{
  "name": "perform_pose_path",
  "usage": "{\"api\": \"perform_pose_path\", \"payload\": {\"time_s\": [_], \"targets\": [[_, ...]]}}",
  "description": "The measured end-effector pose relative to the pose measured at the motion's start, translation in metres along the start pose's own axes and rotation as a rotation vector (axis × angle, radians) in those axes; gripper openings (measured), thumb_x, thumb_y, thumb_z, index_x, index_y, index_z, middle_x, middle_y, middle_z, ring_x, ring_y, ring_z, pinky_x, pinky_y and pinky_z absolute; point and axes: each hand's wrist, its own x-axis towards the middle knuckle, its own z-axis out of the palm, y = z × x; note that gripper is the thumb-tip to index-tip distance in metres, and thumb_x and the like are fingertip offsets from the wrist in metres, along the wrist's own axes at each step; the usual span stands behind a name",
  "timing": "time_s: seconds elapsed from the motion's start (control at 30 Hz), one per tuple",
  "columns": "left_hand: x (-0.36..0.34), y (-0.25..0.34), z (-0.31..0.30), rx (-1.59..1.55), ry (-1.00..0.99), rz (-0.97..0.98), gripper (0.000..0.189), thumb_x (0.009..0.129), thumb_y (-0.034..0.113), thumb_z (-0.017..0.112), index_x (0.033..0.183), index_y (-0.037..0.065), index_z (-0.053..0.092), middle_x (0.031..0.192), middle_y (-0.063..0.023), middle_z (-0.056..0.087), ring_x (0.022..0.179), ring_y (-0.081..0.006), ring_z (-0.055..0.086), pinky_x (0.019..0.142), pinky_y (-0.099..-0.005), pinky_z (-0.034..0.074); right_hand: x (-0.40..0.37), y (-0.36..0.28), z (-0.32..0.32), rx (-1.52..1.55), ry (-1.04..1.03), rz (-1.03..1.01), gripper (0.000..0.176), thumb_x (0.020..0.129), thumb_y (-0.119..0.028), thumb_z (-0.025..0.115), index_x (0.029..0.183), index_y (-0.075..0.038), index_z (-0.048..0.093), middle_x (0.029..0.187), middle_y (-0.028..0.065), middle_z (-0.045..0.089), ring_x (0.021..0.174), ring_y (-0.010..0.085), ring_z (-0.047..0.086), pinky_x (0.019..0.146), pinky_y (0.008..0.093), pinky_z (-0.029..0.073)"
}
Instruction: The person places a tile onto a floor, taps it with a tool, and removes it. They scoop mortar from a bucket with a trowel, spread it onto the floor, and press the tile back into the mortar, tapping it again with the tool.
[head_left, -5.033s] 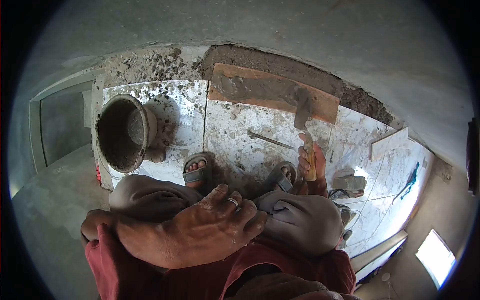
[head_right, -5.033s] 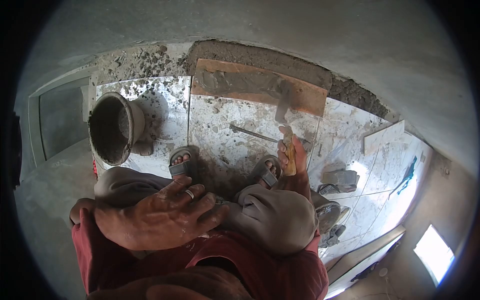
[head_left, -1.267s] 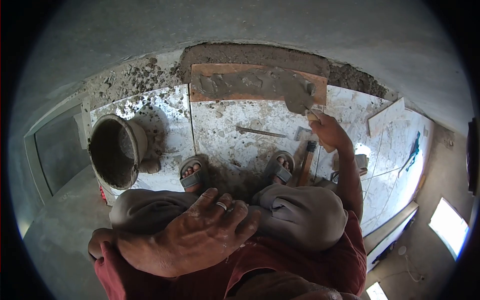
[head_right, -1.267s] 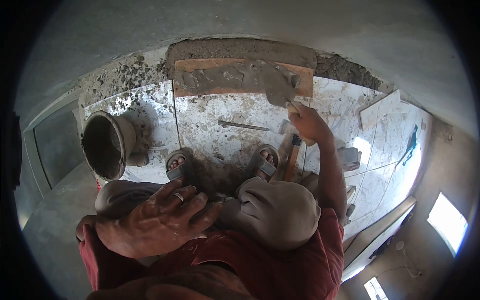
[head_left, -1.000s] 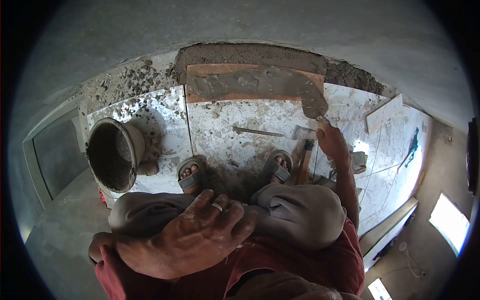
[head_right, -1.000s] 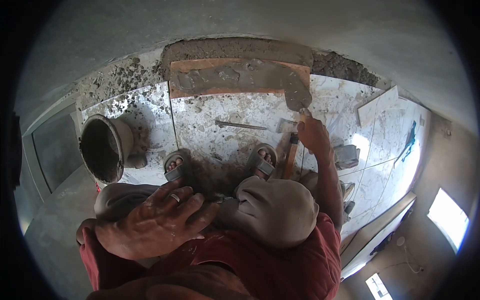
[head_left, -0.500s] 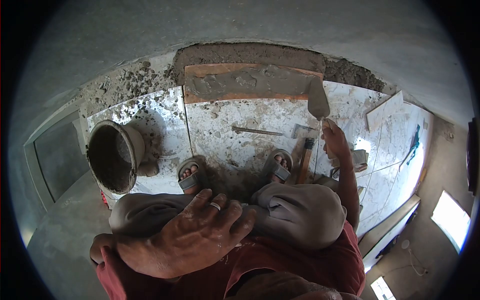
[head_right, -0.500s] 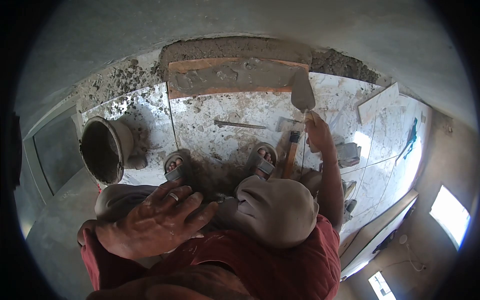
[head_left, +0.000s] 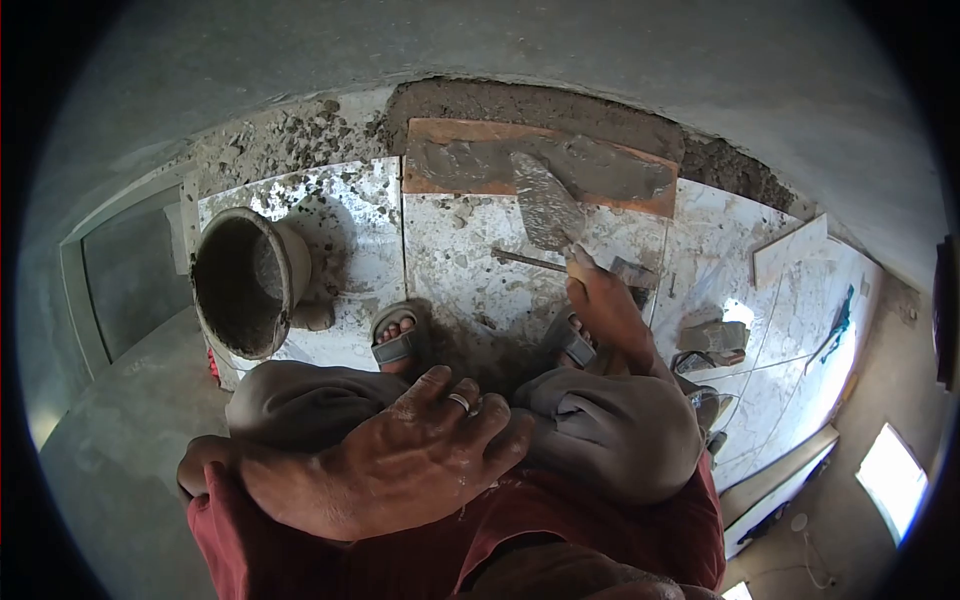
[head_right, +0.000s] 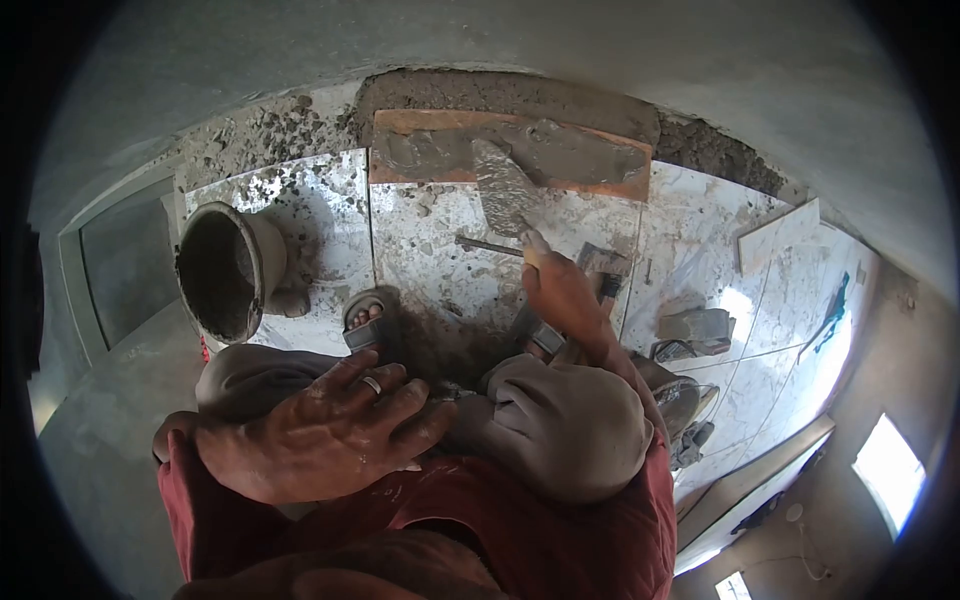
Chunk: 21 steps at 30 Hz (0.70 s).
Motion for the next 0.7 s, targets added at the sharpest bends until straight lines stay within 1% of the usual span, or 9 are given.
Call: {"api": "perform_pose_path", "payload": {"time_s": [0.07, 0.13, 0.17, 0.23, 0.27, 0.33, 0.47, 0.53, 0.7], "targets": [[0.001, -0.001, -0.002, 0.007, 0.009, 0.009, 0.033, 0.083, 0.019, 0.050, 0.112, 0.008, 0.058, 0.100, -0.0101, 0.053, 0.095, -0.0244, 0.056, 0.090, -0.0425, 0.045, 0.009, -0.013, 0.002, -0.123, 0.028, 0.012, 0.046, 0.086, -0.017, 0.048, 0.128, 0.000, 0.044, 0.092, 0.0280, 0.060, 0.084, 0.0445, 0.059, 0.075, 0.0522, 0.047], [0.000, 0.000, -0.002, 0.026, 0.000, 0.016, 0.033, 0.083, 0.019, 0.050, 0.112, 0.008, 0.058, 0.100, -0.0100, 0.053, 0.095, -0.0246, 0.056, 0.089, -0.0425, 0.046, 0.020, -0.016, -0.002, -0.401, -0.239, 0.097, 0.048, 0.086, -0.019, 0.046, 0.129, 0.002, 0.041, 0.096, 0.0322, 0.058, 0.091, 0.0481, 0.057, 0.080, 0.0521, 0.045], [-0.001, -0.001, -0.003, 0.027, 0.001, 0.021, 0.033, 0.083, 0.019, 0.050, 0.112, 0.008, 0.058, 0.100, -0.0100, 0.053, 0.095, -0.0246, 0.056, 0.089, -0.0425, 0.046, 0.018, -0.017, -0.004, -0.402, -0.236, 0.101, 0.048, 0.086, -0.019, 0.046, 0.129, 0.002, 0.041, 0.096, 0.0322, 0.058, 0.091, 0.0481, 0.057, 0.080, 0.0521, 0.045], [-0.005, -0.001, -0.004, 0.112, -0.052, 0.009, 0.040, 0.083, 0.036, 0.052, 0.117, 0.016, 0.056, 0.105, -0.0026, 0.055, 0.104, -0.0194, 0.053, 0.096, -0.0396, 0.041, 0.015, -0.014, -0.013, -0.336, -0.095, 0.250, 0.051, 0.084, -0.012, 0.045, 0.132, 0.001, 0.035, 0.096, 0.0321, 0.058, 0.088, 0.0488, 0.058, 0.080, 0.0546, 0.045], [-0.005, -0.001, -0.004, 0.109, -0.048, 0.012, 0.040, 0.083, 0.036, 0.052, 0.117, 0.016, 0.056, 0.105, -0.0026, 0.055, 0.104, -0.0194, 0.053, 0.096, -0.0396, 0.041, 0.012, -0.010, -0.017, -0.341, -0.095, 0.253, 0.051, 0.084, -0.012, 0.045, 0.132, 0.001, 0.035, 0.096, 0.0321, 0.058, 0.088, 0.0488, 0.058, 0.080, 0.0546, 0.045], [-0.005, -0.001, -0.002, -0.005, 0.030, 0.008, 0.034, 0.082, 0.020, 0.051, 0.113, 0.008, 0.057, 0.100, -0.0101, 0.052, 0.095, -0.0242, 0.055, 0.088, -0.0420, 0.047, 0.006, -0.001, -0.025, -0.337, -0.068, 0.302, 0.053, 0.084, -0.012, 0.043, 0.134, 0.002, 0.030, 0.096, 0.0320, 0.058, 0.088, 0.0492, 0.058, 0.079, 0.0538, 0.046], [-0.005, -0.004, -0.004, -0.010, 0.012, 0.051, 0.035, 0.082, 0.022, 0.051, 0.114, 0.008, 0.057, 0.100, -0.0107, 0.052, 0.094, -0.0242, 0.055, 0.087, -0.0426, 0.047, -0.002, 0.008, -0.041, -0.300, -0.028, 0.359, 0.053, 0.083, -0.015, 0.045, 0.133, 0.001, 0.035, 0.094, 0.0328, 0.058, 0.085, 0.0481, 0.059, 0.077, 0.0535, 0.046], [-0.005, -0.003, -0.004, 0.083, -0.052, 0.037, 0.042, 0.083, 0.036, 0.052, 0.119, 0.014, 0.054, 0.104, -0.0064, 0.052, 0.100, -0.0224, 0.053, 0.094, -0.0392, 0.044, -0.005, 0.035, -0.040, -0.314, -0.001, 0.380, 0.054, 0.083, -0.016, 0.046, 0.133, 0.001, 0.036, 0.093, 0.0321, 0.059, 0.085, 0.0477, 0.059, 0.076, 0.0536, 0.047], [-0.002, -0.004, -0.006, 0.077, -0.081, 0.050, 0.042, 0.082, 0.033, 0.053, 0.120, 0.013, 0.054, 0.105, -0.0080, 0.051, 0.100, -0.0231, 0.053, 0.094, -0.0394, 0.044, -0.016, 0.059, -0.057, -0.356, 0.045, 0.443, 0.056, 0.081, -0.018, 0.048, 0.134, 0.000, 0.037, 0.091, 0.0300, 0.061, 0.085, 0.0471, 0.059, 0.075, 0.0531, 0.047]]}}
